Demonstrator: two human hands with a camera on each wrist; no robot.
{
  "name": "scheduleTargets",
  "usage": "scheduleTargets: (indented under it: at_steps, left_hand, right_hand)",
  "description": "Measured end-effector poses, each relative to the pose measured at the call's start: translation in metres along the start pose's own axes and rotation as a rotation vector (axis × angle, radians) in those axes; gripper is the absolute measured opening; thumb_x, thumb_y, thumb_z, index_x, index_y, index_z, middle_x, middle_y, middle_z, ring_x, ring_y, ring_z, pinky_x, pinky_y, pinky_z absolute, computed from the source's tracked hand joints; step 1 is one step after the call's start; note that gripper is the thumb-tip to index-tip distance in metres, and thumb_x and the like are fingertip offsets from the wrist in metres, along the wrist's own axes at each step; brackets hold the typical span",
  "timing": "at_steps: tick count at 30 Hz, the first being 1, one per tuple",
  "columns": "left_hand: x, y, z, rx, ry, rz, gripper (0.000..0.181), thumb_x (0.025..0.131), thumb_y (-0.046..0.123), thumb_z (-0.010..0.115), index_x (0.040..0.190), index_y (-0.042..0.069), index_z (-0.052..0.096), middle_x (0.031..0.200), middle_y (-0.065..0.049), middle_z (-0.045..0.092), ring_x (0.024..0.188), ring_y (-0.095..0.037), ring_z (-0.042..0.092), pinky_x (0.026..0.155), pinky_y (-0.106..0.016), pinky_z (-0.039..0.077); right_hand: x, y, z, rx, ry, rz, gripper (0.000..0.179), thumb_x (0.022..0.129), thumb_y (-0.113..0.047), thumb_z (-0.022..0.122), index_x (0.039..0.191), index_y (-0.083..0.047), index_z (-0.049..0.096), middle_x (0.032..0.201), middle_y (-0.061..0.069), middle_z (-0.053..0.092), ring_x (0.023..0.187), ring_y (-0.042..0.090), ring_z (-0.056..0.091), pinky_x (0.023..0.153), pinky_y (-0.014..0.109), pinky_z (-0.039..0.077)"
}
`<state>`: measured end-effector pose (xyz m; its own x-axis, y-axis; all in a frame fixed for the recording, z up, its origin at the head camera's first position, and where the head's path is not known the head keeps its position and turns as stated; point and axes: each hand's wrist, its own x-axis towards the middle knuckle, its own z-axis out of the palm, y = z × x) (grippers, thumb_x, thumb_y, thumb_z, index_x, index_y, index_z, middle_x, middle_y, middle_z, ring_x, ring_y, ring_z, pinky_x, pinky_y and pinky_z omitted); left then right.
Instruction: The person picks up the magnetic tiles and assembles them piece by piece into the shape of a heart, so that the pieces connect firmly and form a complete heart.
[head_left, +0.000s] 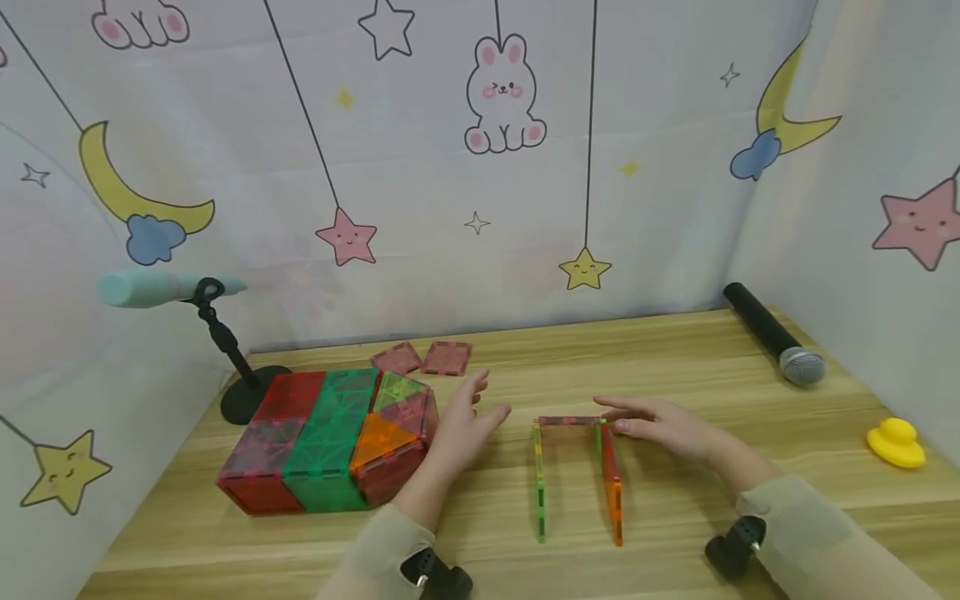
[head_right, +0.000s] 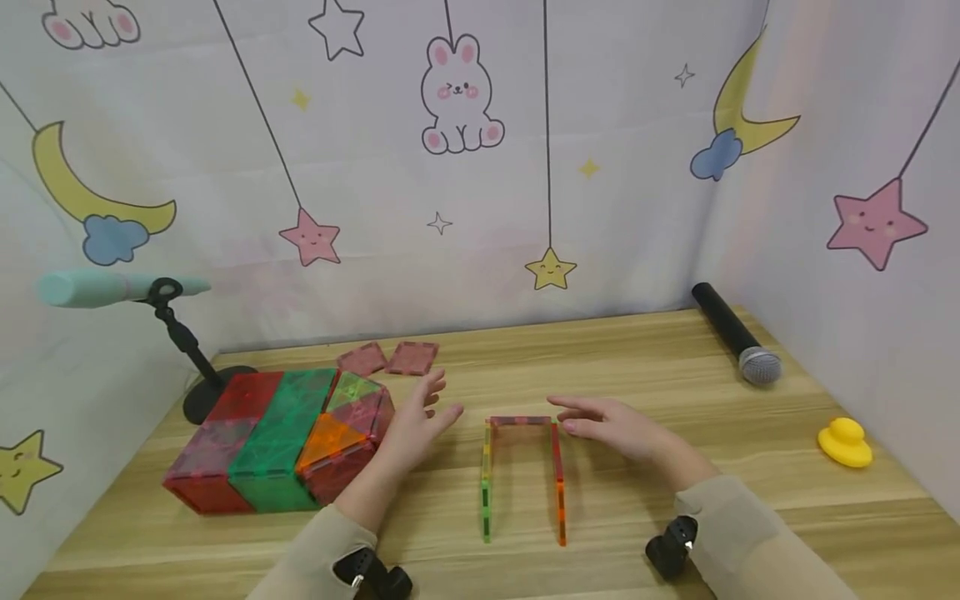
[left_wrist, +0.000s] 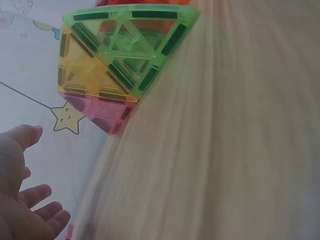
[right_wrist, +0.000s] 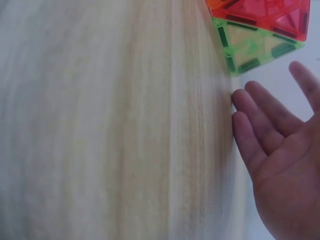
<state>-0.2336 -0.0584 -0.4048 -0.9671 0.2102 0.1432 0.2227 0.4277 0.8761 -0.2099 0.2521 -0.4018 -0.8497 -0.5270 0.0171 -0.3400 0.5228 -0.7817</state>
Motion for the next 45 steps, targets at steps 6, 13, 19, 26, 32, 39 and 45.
scheduleTargets:
  at_steps: [6, 13, 19, 26, 32, 39, 45]
  left_hand:
    - [0.019, -0.016, 0.012, -0.012, 0.148, -0.087, 0.066, 0.088, 0.028, 0.067, 0.143, 0.007, 0.036, 0.141, -0.014, 0.040, 0.130, -0.034, 0.034, 0.101, -0.052, 0.031]
    - [0.041, -0.025, 0.017, 0.095, 0.286, -0.125, 0.070, 0.084, 0.032, 0.070, 0.143, 0.011, 0.037, 0.141, -0.011, 0.041, 0.125, -0.037, 0.033, 0.099, -0.055, 0.028]
    - [0.050, -0.029, 0.011, 0.313, 0.230, -0.215, 0.084, 0.084, 0.039, 0.067, 0.150, 0.018, 0.021, 0.146, -0.013, 0.034, 0.127, -0.046, 0.026, 0.100, -0.062, 0.016]
    - [0.043, -0.025, 0.018, 0.368, 0.123, -0.116, 0.077, 0.083, 0.037, 0.068, 0.148, 0.020, 0.030, 0.137, -0.011, 0.048, 0.125, -0.044, 0.030, 0.095, -0.063, 0.021]
    - [0.038, -0.023, 0.023, 0.532, 0.095, -0.042, 0.061, 0.084, 0.037, 0.068, 0.139, 0.021, 0.047, 0.135, -0.009, 0.047, 0.118, -0.038, 0.038, 0.090, -0.056, 0.029]
    - [0.037, -0.024, 0.022, 0.540, -0.027, 0.104, 0.057, 0.084, 0.033, 0.070, 0.136, 0.019, 0.050, 0.138, -0.010, 0.044, 0.120, -0.037, 0.039, 0.093, -0.055, 0.031]
    - [0.041, -0.021, 0.025, 0.617, -0.057, 0.070, 0.057, 0.083, 0.044, 0.068, 0.132, 0.018, 0.055, 0.137, -0.004, 0.046, 0.122, -0.033, 0.039, 0.094, -0.054, 0.028]
  right_hand:
    - [0.001, 0.002, 0.000, -0.003, 0.004, -0.004, 0.047, 0.098, -0.028, 0.049, 0.141, -0.011, 0.043, 0.126, 0.012, 0.058, 0.121, 0.034, 0.048, 0.098, 0.057, 0.032]
    - [0.003, 0.004, 0.003, 0.002, 0.001, -0.037, 0.047, 0.098, -0.026, 0.048, 0.141, -0.009, 0.042, 0.126, 0.012, 0.058, 0.121, 0.034, 0.047, 0.098, 0.057, 0.032]
    - [0.008, 0.005, 0.010, 0.040, 0.000, -0.031, 0.048, 0.099, -0.027, 0.047, 0.142, -0.009, 0.041, 0.127, 0.011, 0.057, 0.121, 0.032, 0.047, 0.099, 0.057, 0.030]
    - [0.006, 0.007, 0.005, 0.014, 0.007, -0.051, 0.047, 0.099, -0.024, 0.047, 0.142, -0.007, 0.040, 0.126, 0.012, 0.058, 0.122, 0.034, 0.047, 0.098, 0.053, 0.033]
    - [0.006, 0.009, 0.002, 0.013, -0.004, -0.064, 0.047, 0.099, -0.022, 0.048, 0.142, -0.007, 0.040, 0.126, 0.014, 0.058, 0.120, 0.033, 0.049, 0.096, 0.044, 0.038]
    - [0.009, 0.007, 0.001, 0.066, -0.015, -0.018, 0.051, 0.098, -0.025, 0.049, 0.144, -0.007, 0.037, 0.129, 0.019, 0.053, 0.118, 0.034, 0.050, 0.091, 0.043, 0.043]
    - [0.024, 0.009, -0.002, 0.035, 0.031, 0.070, 0.055, 0.096, -0.029, 0.054, 0.144, -0.007, 0.038, 0.131, 0.021, 0.051, 0.109, 0.029, 0.055, 0.079, 0.035, 0.049]
